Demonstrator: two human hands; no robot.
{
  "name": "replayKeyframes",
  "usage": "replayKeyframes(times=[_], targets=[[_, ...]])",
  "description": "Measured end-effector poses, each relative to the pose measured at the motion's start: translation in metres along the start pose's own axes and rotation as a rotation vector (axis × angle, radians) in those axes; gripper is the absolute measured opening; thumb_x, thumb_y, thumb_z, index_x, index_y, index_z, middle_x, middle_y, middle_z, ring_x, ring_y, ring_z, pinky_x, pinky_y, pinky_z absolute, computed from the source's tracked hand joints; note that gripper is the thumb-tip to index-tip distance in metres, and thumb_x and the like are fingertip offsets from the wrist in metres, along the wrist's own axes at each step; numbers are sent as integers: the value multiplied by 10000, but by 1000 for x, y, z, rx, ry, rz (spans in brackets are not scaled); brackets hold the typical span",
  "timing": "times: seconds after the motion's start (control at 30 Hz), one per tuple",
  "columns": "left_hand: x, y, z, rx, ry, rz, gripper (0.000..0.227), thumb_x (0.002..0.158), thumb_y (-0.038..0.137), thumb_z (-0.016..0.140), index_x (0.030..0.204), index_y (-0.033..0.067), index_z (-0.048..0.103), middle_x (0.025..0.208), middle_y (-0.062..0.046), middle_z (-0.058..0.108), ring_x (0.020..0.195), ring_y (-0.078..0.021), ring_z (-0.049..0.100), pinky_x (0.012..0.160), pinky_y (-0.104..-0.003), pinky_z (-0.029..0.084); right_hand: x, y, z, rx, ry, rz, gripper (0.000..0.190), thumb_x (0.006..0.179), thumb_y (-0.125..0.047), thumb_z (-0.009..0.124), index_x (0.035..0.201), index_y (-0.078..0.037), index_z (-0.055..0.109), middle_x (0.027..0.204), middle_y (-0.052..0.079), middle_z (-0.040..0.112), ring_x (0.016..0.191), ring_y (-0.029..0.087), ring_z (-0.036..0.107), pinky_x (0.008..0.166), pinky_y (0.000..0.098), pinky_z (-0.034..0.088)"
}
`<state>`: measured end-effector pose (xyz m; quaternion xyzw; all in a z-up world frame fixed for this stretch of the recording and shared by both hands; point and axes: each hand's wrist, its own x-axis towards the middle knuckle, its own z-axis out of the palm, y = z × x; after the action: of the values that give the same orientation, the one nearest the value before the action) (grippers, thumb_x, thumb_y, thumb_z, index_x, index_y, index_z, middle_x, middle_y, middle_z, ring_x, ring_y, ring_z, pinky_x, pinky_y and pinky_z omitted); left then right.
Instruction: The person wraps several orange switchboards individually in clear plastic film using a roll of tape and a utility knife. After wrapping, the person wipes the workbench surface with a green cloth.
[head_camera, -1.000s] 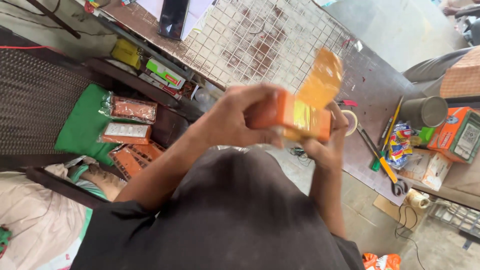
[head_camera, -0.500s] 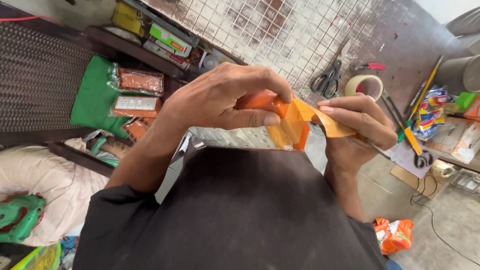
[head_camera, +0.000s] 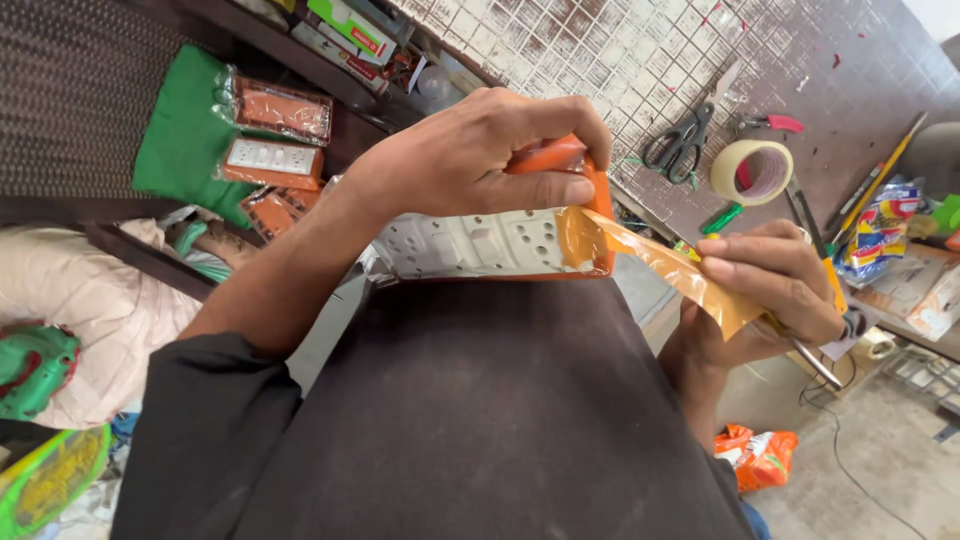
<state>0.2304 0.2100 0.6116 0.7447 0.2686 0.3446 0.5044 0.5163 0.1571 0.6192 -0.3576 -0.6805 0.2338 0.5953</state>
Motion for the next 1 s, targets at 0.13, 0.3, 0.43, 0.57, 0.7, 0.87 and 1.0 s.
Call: replayKeyframes(times=[0.13,0.3,0.43,0.57,0.7,0.87,1.0], targets=[[4,-16,-2,-109,-11,-145,329,1061,419,613,1210,126,597,856,-4,690,740,-99,670,646,-280,542,-37,29,-61,39,29,57,306,951,-268,775,942,2,631,883,115,624,688,152,605,593,254,439],[-11,-31,-3,-99,9,-196,336,1067,402,649,1224,107,620,845,-15,658,693,-111,594,621,-280,476,-51,59,-172,371,267,344,335,996,-263,699,1038,38,558,959,87,543,765,123,582,628,225,445],[-10,-36,-10,-27,18,-172,314,1067,370,655,1239,108,628,766,-18,546,698,-116,532,644,-289,445,-28,46,-130,22,61,346,288,1066,-180,736,1137,70,613,1065,98,578,891,142,565,766,250,452],[-16,-35,-12,50,182,-223,318,1032,334,684,1230,93,620,735,-5,479,660,-112,469,590,-298,399,47,21,-76,-149,-82,432,204,975,-89,791,1107,41,707,906,68,644,776,108,571,704,201,422],[-4,-85,2,113,590,-183,291,1111,330,662,1266,96,587,849,12,565,752,-84,516,662,-269,427,89,37,-57,-109,-44,578,128,928,-64,777,1019,-3,712,873,40,690,708,74,602,634,194,462],[78,-246,33,-44,880,-311,336,1049,402,666,1190,102,609,825,-9,666,753,-84,619,656,-260,495,84,93,-58,-192,-203,417,132,995,9,815,1046,65,707,978,110,678,859,106,632,759,223,520],[122,-359,74,29,940,-388,376,1020,450,665,1155,103,613,877,-33,724,774,-126,690,656,-309,546,57,122,-64,-92,-91,750,140,931,-39,799,980,16,680,862,27,726,743,62,674,648,200,534]])
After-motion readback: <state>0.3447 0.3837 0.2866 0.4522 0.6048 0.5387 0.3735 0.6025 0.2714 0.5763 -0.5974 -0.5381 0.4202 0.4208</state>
